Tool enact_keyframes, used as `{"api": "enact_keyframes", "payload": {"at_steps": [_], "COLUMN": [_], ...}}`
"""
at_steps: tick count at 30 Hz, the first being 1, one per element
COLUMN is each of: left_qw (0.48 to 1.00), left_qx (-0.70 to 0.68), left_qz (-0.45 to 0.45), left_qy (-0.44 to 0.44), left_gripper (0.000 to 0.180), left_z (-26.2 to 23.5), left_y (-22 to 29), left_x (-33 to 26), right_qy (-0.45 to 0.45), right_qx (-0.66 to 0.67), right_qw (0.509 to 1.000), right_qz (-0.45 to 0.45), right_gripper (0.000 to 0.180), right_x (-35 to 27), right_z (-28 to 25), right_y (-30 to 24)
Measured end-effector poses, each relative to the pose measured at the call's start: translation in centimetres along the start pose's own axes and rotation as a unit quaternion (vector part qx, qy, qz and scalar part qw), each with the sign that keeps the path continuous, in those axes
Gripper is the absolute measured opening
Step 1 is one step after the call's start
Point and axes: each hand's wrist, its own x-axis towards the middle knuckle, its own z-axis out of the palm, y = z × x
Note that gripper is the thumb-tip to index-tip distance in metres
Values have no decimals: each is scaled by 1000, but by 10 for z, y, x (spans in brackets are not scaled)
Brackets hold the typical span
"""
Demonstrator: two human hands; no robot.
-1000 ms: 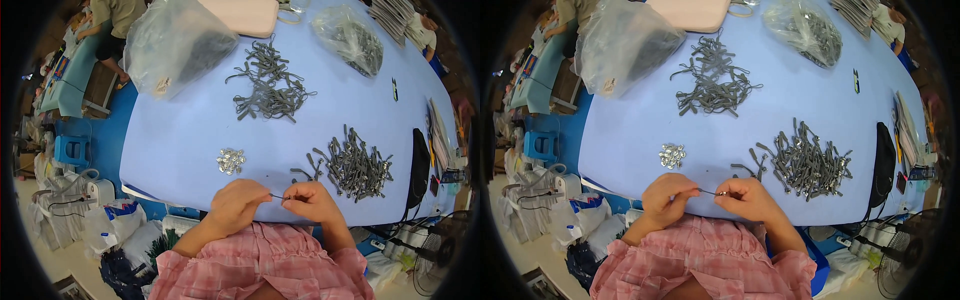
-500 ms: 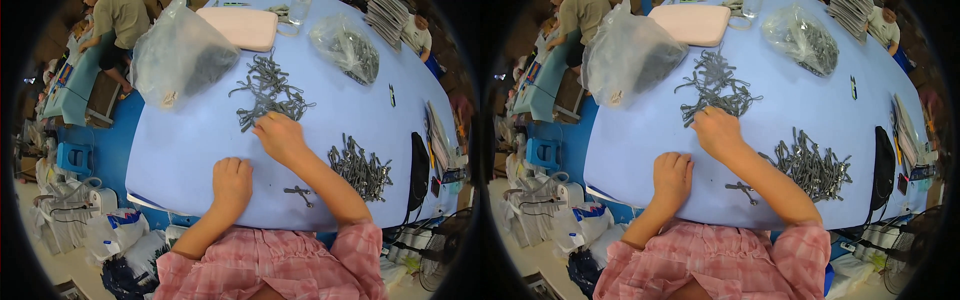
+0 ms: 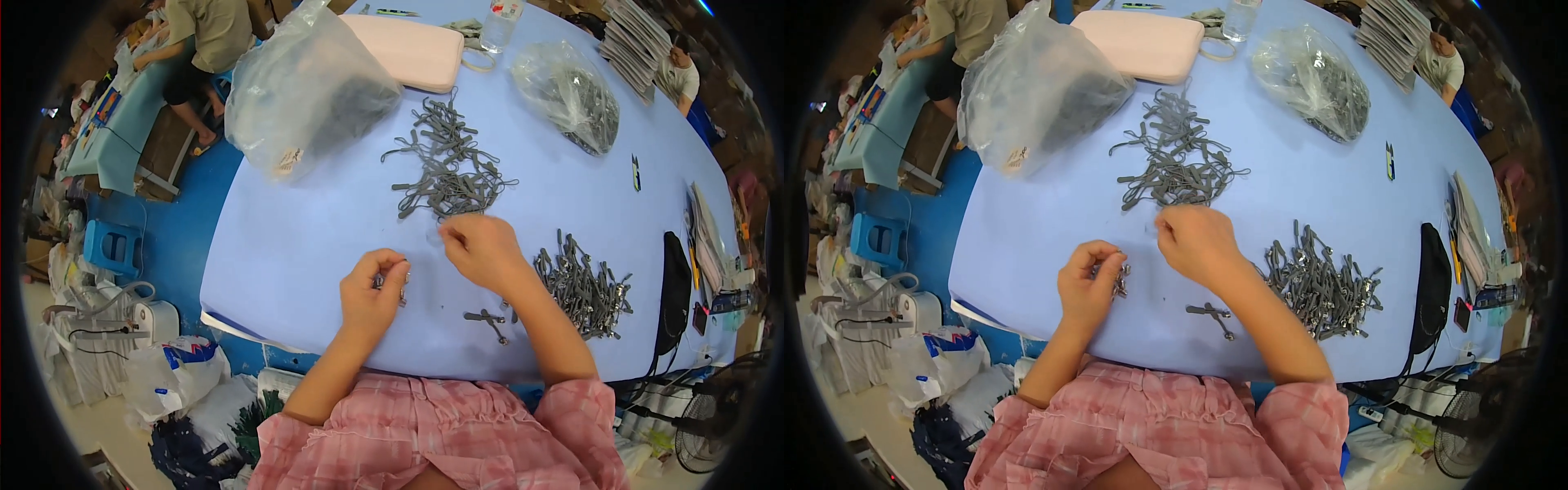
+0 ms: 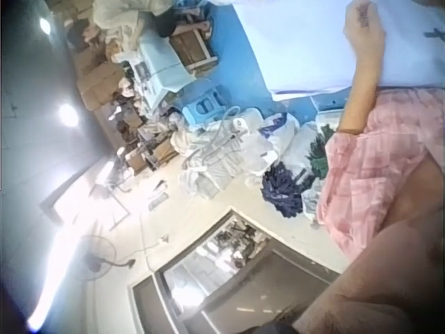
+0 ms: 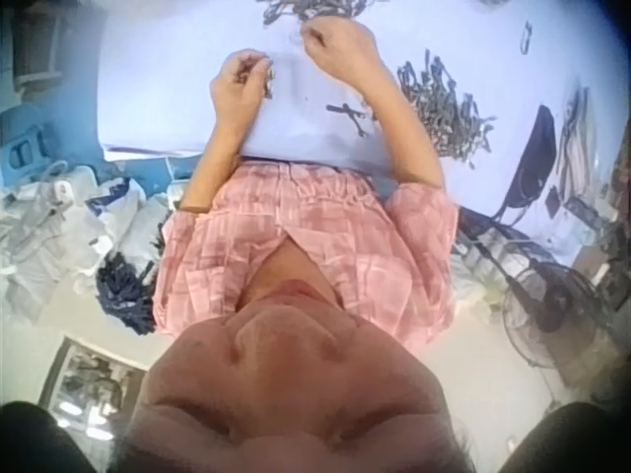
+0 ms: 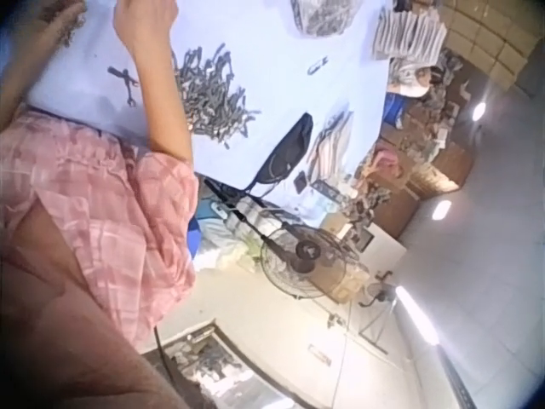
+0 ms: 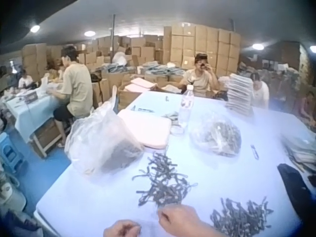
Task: Manually assemble zipper sliders by attaching pullers to slider bodies at an assembly station.
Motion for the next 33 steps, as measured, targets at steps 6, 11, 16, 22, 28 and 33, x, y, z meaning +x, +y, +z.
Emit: {"api": "enact_keyframes", "payload": {"at_steps": [6,11,16,22,28,33], "left_qw": [946,929,935,937,948,973], "left_qx": [-267,-316,-308,-320,-289,-210], "left_qz": [-175,-178,-158,-122,-112,-87], "left_qy": [-60,-70,-79,-71,-68,-44], "left_gripper": [15,15,15,15,17,18], "left_z": [-5,-1,2,11,13,14], "left_y": [10,20,25,25,25,26], "left_x": [0,-9,-16,-18,-22,-23], "right_qy": [44,160,214,235,234,217], "right_qx": [297,335,196,68,27,-12], "right_qw": [949,928,955,963,964,967], "right_qz": [96,33,-51,-117,-125,-131], "right_gripper": [11,13,14,16,16,17], "right_x": [-57,-67,-66,-68,-68,-67], "right_z": [10,21,23,29,19,15], "right_y": [-25,-30,-34,-28,-30,-28]}}
